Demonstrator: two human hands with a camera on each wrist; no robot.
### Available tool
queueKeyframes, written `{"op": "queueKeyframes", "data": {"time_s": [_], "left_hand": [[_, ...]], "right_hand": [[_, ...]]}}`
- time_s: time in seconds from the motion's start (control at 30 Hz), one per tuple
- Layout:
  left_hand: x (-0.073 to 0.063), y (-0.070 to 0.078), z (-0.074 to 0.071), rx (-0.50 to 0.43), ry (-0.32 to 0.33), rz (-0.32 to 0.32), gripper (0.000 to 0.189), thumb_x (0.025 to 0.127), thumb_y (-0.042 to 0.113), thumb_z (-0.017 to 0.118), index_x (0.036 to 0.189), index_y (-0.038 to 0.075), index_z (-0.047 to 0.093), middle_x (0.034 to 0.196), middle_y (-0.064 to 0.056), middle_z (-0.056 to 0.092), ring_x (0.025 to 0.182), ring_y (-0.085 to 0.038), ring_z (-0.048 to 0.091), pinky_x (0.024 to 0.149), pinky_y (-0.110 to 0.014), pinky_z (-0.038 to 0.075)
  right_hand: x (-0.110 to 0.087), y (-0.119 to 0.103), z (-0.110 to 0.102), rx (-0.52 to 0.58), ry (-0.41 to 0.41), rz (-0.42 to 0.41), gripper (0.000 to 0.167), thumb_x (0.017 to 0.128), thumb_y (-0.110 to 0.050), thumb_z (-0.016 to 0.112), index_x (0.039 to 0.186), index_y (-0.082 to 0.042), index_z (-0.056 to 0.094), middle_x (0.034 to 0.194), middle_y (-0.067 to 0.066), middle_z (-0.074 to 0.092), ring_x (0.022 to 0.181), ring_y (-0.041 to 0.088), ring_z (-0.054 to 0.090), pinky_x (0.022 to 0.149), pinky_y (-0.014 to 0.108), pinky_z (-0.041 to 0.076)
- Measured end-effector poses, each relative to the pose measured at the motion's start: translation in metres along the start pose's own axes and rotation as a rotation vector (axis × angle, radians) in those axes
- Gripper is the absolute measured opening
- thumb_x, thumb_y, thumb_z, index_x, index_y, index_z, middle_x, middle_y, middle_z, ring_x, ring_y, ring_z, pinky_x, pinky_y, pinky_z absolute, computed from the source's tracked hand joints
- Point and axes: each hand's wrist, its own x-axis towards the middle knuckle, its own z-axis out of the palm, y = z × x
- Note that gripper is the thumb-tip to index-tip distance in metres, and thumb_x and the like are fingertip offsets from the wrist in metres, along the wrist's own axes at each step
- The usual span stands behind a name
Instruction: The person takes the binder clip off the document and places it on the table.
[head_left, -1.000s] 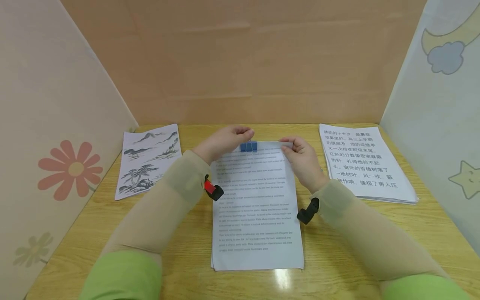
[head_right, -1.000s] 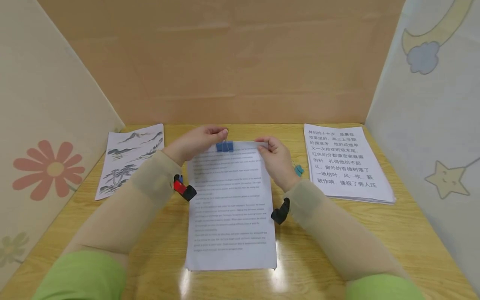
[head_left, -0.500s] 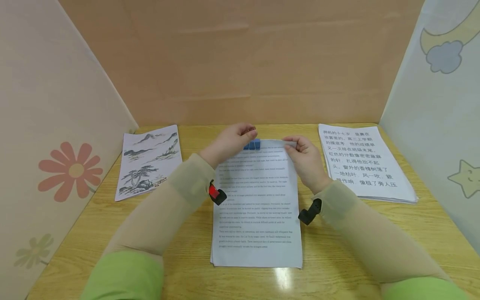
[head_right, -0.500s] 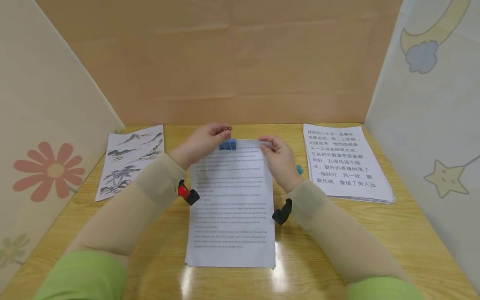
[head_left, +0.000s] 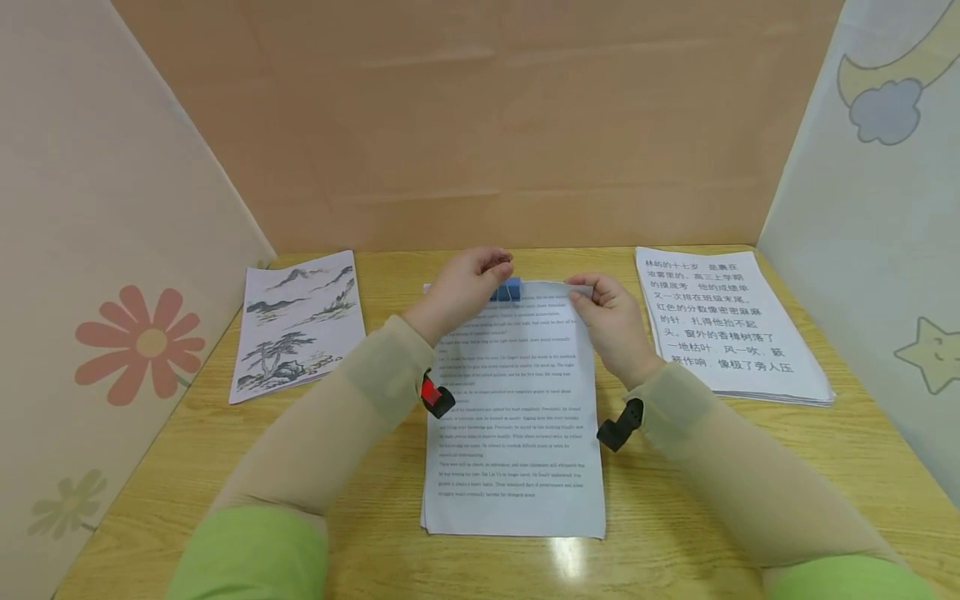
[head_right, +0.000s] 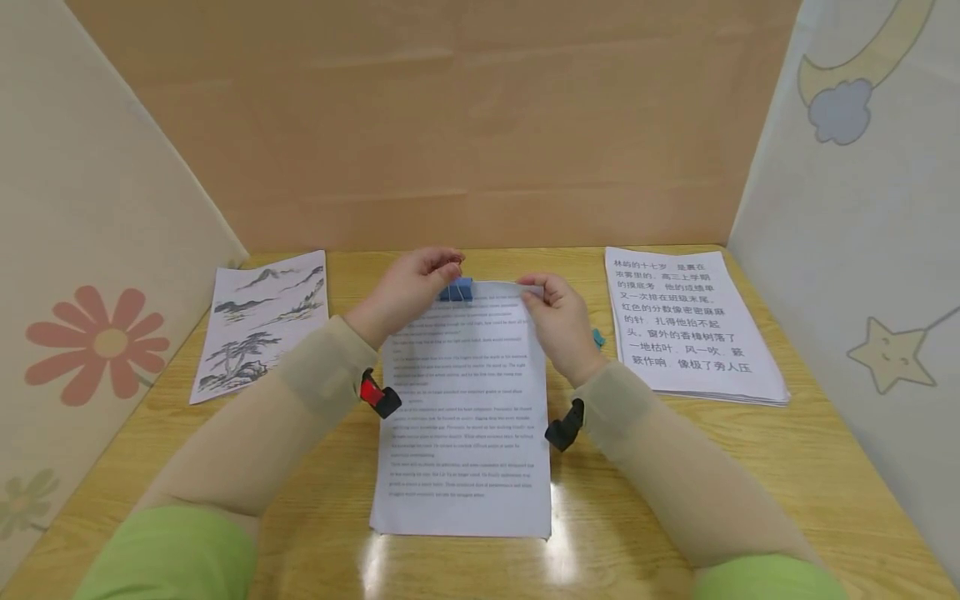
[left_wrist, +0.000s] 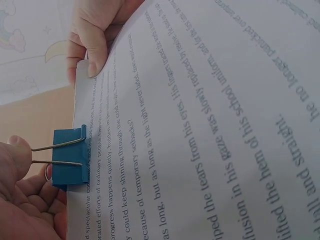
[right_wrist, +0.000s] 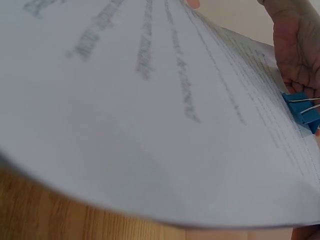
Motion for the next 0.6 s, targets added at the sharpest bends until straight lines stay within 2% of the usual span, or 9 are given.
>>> {"op": "queueKeyframes", "data": {"time_s": [0.43, 0.6], "left_hand": [[-0.002, 0.002, -0.006, -0.077, 0.045, 0.014, 0.039, 0.100, 0.036, 0.050, 0.134, 0.016, 0.055, 0.125, 0.004, 0.058, 0.111, -0.009, 0.054, 0.099, -0.031, 0.042], [-0.004, 0.002, -0.011, -0.120, 0.091, 0.033, 0.040, 0.100, 0.035, 0.050, 0.135, 0.016, 0.055, 0.127, 0.004, 0.058, 0.113, -0.008, 0.054, 0.099, -0.029, 0.043]], "right_hand": [[0.000, 0.003, 0.001, 0.029, -0.007, -0.010, 0.020, 0.099, -0.011, 0.053, 0.117, -0.005, 0.060, 0.103, 0.012, 0.064, 0.081, 0.017, 0.064, 0.065, 0.024, 0.053], [-0.001, 0.003, 0.001, 0.022, -0.002, -0.004, 0.020, 0.099, -0.011, 0.053, 0.117, -0.005, 0.059, 0.102, 0.011, 0.064, 0.081, 0.017, 0.063, 0.064, 0.024, 0.053]]}}
